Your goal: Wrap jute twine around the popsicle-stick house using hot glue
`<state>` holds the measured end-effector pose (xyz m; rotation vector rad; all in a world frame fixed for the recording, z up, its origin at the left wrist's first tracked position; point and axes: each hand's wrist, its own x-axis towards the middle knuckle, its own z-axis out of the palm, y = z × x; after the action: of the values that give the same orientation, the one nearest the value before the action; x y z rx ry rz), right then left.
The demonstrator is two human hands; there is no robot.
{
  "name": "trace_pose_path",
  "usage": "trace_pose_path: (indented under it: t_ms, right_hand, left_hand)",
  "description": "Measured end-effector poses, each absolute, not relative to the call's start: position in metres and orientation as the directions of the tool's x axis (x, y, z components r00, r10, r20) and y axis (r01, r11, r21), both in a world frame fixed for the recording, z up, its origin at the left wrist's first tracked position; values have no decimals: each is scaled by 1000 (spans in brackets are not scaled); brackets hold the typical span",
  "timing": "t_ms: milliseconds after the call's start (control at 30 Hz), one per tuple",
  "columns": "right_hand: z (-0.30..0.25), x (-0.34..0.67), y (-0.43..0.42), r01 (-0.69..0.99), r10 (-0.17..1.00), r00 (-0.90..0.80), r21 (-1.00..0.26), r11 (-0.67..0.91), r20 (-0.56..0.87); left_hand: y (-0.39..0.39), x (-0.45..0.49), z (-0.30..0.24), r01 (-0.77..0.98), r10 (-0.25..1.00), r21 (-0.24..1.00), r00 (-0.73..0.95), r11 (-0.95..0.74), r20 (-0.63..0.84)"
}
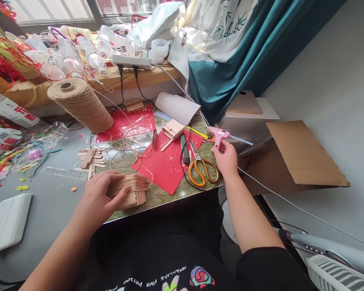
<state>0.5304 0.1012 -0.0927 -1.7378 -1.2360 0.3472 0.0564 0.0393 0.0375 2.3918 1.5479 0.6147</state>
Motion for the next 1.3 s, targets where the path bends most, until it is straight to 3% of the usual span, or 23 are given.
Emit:
trace_pose_path:
  t_ms: [533, 933, 1300]
  right_hand:
    - [-82, 520, 100, 695, 847, 442, -710, -115, 296]
    - [-82, 516, 97, 731, 732, 509, -676, -90, 453]
    - [-92, 526, 114, 721, 816, 465, -681, -125, 343]
  left_hand:
    - [41, 55, 33, 809, 904, 406, 357, -425, 235]
    - [40, 54, 29, 813, 898, 390, 353, -433, 262]
    - [38, 56, 30, 810, 897, 396, 345, -433, 276]
